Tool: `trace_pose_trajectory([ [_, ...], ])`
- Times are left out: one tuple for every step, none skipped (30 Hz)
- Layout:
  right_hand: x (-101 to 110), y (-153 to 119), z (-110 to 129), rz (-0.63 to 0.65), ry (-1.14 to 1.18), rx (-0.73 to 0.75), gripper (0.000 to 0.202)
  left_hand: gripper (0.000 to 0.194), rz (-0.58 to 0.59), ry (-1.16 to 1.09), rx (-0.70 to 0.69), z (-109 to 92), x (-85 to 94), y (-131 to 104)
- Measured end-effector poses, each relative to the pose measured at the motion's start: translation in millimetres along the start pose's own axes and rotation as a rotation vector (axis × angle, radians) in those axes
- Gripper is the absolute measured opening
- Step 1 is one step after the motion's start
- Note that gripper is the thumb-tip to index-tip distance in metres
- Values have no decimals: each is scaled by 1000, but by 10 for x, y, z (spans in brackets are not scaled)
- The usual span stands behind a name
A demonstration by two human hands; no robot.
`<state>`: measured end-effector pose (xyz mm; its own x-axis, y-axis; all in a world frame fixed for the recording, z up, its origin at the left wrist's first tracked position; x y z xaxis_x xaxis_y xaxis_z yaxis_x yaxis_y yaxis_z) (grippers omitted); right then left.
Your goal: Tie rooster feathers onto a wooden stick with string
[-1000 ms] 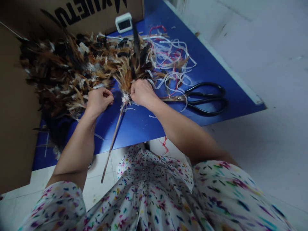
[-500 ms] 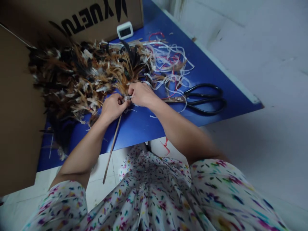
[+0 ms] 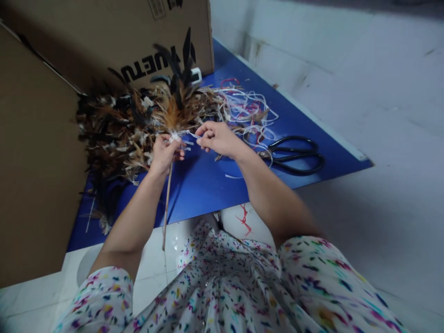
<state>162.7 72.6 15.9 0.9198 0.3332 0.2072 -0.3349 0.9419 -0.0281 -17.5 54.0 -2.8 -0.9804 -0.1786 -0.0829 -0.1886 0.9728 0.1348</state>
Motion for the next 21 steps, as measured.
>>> trace_pose_trajectory([
  [22,-7,0,-14,-6,-9,16,42,-6,-53,13,-29,13,7],
  [48,-15,0,-32,-24,-12,15,42,-7,-95,23,-55,28,16],
  [75,-25,3,-48,-46,-11,14,41,-4,-130,29,-77,46,28],
  [104,-38,10,-61,-69,-2,13,38,2,-161,28,-95,64,41],
  [131,-57,21,-70,-92,10,12,35,10,-189,24,-107,81,55],
  [158,-79,36,-78,-113,26,11,32,16,-215,17,-116,98,70],
  [185,-105,54,-86,-134,44,11,30,21,-239,10,-121,112,84],
  [212,-134,74,-96,-155,63,11,29,24,-264,6,-122,123,98],
  [237,-164,92,-109,-180,78,11,28,26,-287,10,-119,130,111],
  [263,-194,108,-122,-205,91,11,29,28,-308,21,-115,132,121],
  [287,-224,120,-136,-232,100,12,31,27,-327,36,-111,134,129],
  [313,-253,126,-150,-261,107,12,33,19,-342,50,-108,136,135],
  [341,-283,126,-166,-297,110,13,34,5,-353,60,-106,140,140],
  [374,-316,121,-186,-344,111,13,34,-13,-358,62,-107,148,143],
  [412,-354,112,-213,-399,113,13,33,-29,-359,56,-112,157,145],
  [458,-401,99,-246,-465,115,13,30,-40,-360,43,-119,166,146],
  [508,-456,84,-281,-545,116,14,27,-45,-363,29,-127,173,147],
  [564,-522,63,-319,-637,113,15,25,-45,-371,15,-136,178,147],
  [624,-596,38,-352,-738,102,19,23,-42,-381,2,-146,181,146],
  [685,-675,2,-372,-851,78,22,22,-41,-388,-7,-156,184,145],
  [753,-756,-43,-389,-963,36,25,21,-42,-390,-11,-167,186,141],
])
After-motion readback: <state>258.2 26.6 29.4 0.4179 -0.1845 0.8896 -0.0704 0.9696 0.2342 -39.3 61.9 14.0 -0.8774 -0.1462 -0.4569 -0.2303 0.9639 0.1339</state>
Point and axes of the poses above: each hand's wrist, its own y-axis towards the middle knuckle, its own x-axis out of the back of the hand, z = x × y, the point moved 4 cm from there along y, towards the middle knuckle, and after that the axes turned 10 degrees about -x, right-handed, at the moved point
